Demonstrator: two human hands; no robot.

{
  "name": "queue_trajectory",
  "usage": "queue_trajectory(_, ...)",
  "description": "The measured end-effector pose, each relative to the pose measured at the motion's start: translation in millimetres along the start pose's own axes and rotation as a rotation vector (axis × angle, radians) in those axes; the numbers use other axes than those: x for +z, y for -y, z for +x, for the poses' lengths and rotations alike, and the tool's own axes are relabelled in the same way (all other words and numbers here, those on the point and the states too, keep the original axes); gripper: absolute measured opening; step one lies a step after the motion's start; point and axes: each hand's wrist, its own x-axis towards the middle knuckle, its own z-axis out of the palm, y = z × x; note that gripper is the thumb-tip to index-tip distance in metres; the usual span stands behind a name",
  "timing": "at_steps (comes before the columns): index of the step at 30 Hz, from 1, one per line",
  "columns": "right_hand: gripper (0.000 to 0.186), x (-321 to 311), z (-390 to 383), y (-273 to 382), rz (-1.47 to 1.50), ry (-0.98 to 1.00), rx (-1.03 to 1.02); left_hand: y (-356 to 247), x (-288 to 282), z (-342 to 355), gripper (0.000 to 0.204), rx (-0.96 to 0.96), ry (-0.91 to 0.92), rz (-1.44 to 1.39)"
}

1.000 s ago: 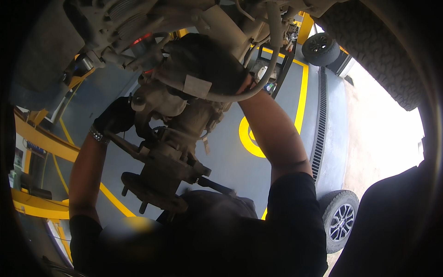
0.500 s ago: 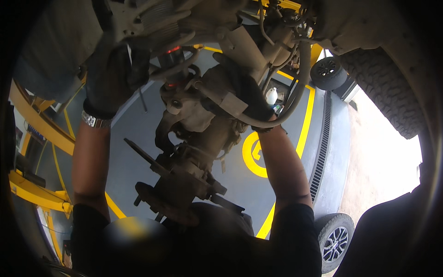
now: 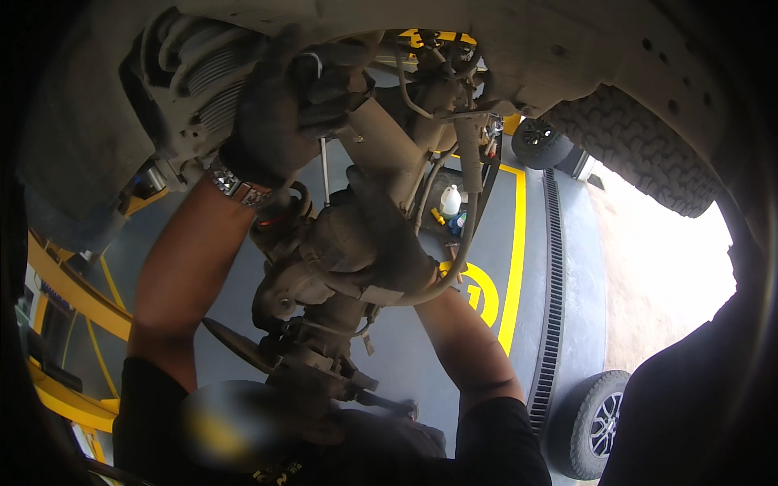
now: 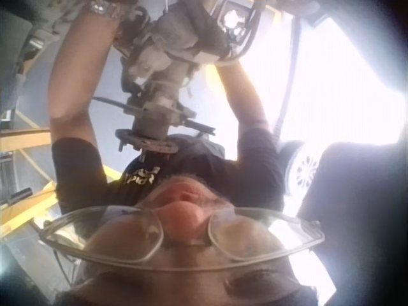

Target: The person removes a brake rotor from a vehicle's wheel hub using a hammer and wrench, then places the rotor on a nearby tool cart. The person then uses a wrench to loosen bolts on the brake caliper assembly.

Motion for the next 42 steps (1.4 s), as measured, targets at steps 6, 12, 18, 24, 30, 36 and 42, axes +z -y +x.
queue_trajectory(6, 0.111, -13, 6, 9, -0.222, 0.111, -0.19, -2, 28, -8, 0.056, -0.048, -0.204, 0.169)
queue_trajectory(12, 0.112, -10, 14, 20, -0.146, 0.114, -0.168, -1, 20, -17, 0.053, -0.128, 0.014, 0.214)
queue_trajectory(18, 0.11, -11, 9, 20, -0.332, 0.12, -0.197, 4, 25, -14, 0.051, -0.095, -0.029, 0.16)
queue_trajectory(24, 0.106, -9, 14, 31, -0.37, 0.131, 0.048, 11, 22, -9, 0.037, -0.199, 0.015, 0.211)
queue_trajectory(30, 0.098, -7, 18, -7, -0.437, 0.103, -0.079, 14, 12, 0, 0.044, -0.307, 0.001, 0.368)
queue_trajectory(36, 0.083, -9, 15, 4, -0.517, 0.09, -0.181, 12, 1, 13, 0.036, -0.48, 0.127, 0.011)
queue_trajectory(42, 0.071, -2, 19, 14, -0.444, 0.109, -0.228, 22, -9, 10, 0.027, -0.481, 0.121, -0.055)
